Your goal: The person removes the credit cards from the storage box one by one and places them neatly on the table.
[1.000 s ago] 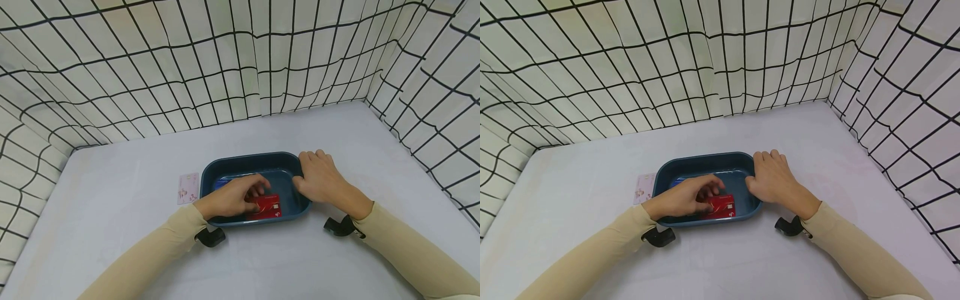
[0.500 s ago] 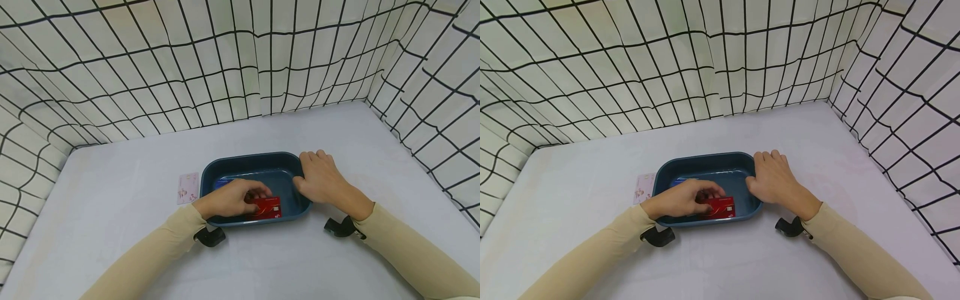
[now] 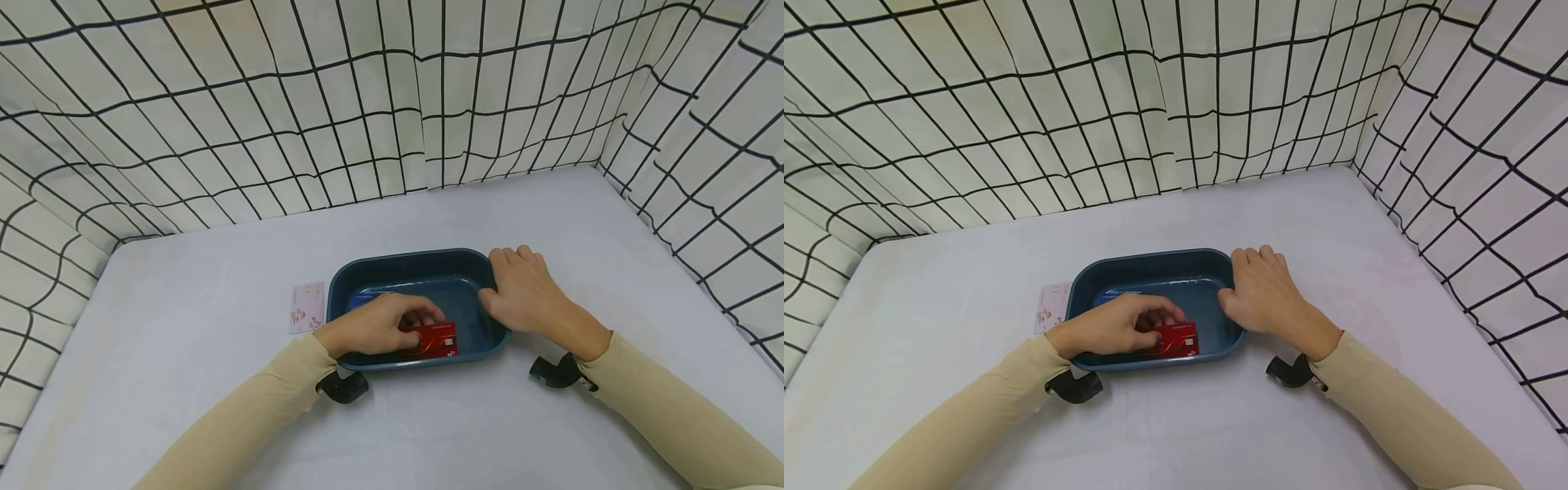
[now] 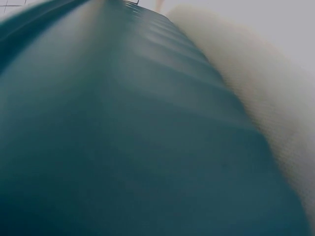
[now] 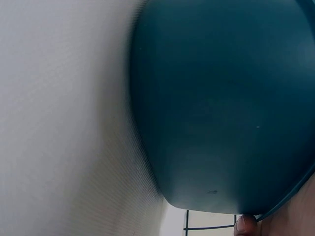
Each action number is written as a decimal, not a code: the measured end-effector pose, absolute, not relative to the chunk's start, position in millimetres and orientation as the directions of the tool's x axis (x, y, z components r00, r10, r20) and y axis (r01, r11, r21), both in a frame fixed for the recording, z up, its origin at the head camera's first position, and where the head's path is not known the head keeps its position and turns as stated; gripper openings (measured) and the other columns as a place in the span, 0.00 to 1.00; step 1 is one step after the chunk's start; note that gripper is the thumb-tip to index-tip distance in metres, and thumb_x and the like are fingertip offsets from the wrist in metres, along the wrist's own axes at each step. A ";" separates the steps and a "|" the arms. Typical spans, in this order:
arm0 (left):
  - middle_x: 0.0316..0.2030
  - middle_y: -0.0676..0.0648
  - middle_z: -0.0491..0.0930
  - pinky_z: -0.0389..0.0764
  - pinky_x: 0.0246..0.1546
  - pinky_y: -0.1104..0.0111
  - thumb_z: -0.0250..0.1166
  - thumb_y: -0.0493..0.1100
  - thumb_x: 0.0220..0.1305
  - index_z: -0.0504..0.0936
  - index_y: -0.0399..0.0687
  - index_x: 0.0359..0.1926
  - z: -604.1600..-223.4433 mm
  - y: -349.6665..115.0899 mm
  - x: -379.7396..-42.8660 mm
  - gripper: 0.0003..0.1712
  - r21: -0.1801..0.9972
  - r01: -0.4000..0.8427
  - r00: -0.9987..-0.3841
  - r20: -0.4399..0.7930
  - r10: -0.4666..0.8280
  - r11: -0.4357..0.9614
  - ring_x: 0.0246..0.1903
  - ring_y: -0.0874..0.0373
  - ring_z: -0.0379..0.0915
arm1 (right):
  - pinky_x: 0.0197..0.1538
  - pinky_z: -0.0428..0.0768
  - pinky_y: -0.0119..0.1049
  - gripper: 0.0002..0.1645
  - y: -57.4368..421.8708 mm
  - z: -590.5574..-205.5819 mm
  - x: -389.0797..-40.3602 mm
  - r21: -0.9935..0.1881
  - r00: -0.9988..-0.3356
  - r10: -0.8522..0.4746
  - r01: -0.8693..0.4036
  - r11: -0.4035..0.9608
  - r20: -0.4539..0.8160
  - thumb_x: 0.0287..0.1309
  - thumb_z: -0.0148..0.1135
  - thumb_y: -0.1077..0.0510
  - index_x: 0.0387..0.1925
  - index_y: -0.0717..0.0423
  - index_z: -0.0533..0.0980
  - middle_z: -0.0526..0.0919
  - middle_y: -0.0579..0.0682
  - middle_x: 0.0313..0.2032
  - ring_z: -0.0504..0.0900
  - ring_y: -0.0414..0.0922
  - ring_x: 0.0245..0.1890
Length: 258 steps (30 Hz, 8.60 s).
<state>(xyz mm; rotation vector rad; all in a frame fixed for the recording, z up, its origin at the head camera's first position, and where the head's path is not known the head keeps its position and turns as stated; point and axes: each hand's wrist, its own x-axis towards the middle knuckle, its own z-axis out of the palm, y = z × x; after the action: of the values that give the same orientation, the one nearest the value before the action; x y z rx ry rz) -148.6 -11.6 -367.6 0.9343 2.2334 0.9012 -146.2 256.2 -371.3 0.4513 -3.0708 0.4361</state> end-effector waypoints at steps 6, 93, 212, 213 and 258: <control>0.53 0.46 0.84 0.84 0.54 0.68 0.64 0.34 0.68 0.80 0.48 0.62 -367.9 -12.4 -148.5 0.22 0.750 0.388 -0.604 -0.232 0.762 0.536 0.48 0.59 0.79 | 0.38 0.57 0.40 0.13 255.3 -370.4 -145.5 -0.273 -0.958 -0.282 -0.283 0.920 0.043 0.57 0.53 0.53 0.36 0.59 0.69 0.72 0.54 0.29 0.64 0.53 0.36; 0.45 0.44 0.86 0.87 0.49 0.66 0.65 0.39 0.69 0.81 0.47 0.50 -362.5 -20.3 -148.8 0.11 0.887 0.245 -0.732 -0.095 0.675 0.391 0.43 0.57 0.83 | 0.36 0.57 0.40 0.11 252.1 -369.8 -144.0 -0.280 -0.960 -0.276 -0.278 0.919 0.046 0.57 0.53 0.54 0.34 0.58 0.69 0.72 0.53 0.28 0.64 0.52 0.33; 0.46 0.54 0.80 0.90 0.44 0.66 0.65 0.45 0.72 0.72 0.37 0.62 -363.1 -161.8 -120.7 0.24 0.971 -0.054 -0.974 -0.103 0.203 0.232 0.45 0.60 0.84 | 0.38 0.56 0.40 0.09 247.6 -372.4 -141.7 -0.270 -0.961 -0.276 -0.272 0.924 0.023 0.59 0.51 0.55 0.34 0.57 0.67 0.68 0.51 0.28 0.61 0.51 0.32; 0.46 0.55 0.80 0.90 0.44 0.66 0.65 0.45 0.73 0.72 0.37 0.62 -362.9 -162.9 -120.6 0.24 0.972 -0.058 -0.975 -0.105 0.198 0.227 0.45 0.61 0.83 | 0.38 0.56 0.40 0.09 247.5 -372.2 -142.0 -0.271 -0.961 -0.276 -0.272 0.924 0.022 0.59 0.51 0.55 0.34 0.57 0.67 0.68 0.51 0.28 0.61 0.51 0.33; 0.44 0.64 0.85 0.88 0.43 0.73 0.69 0.48 0.70 0.75 0.54 0.59 -375.4 -233.4 -142.6 0.20 0.957 -0.263 -0.953 -0.277 0.119 0.125 0.45 0.67 0.81 | 0.37 0.55 0.40 0.08 250.4 -370.1 -141.5 -0.276 -0.962 -0.271 -0.264 0.924 0.011 0.58 0.50 0.55 0.32 0.57 0.67 0.68 0.52 0.27 0.61 0.51 0.32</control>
<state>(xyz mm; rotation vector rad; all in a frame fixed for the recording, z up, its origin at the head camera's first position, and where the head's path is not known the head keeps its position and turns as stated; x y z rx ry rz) -142.6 -233.4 -375.4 -0.1404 2.1205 1.9006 -141.5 250.4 -370.1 0.4324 -3.1081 0.4406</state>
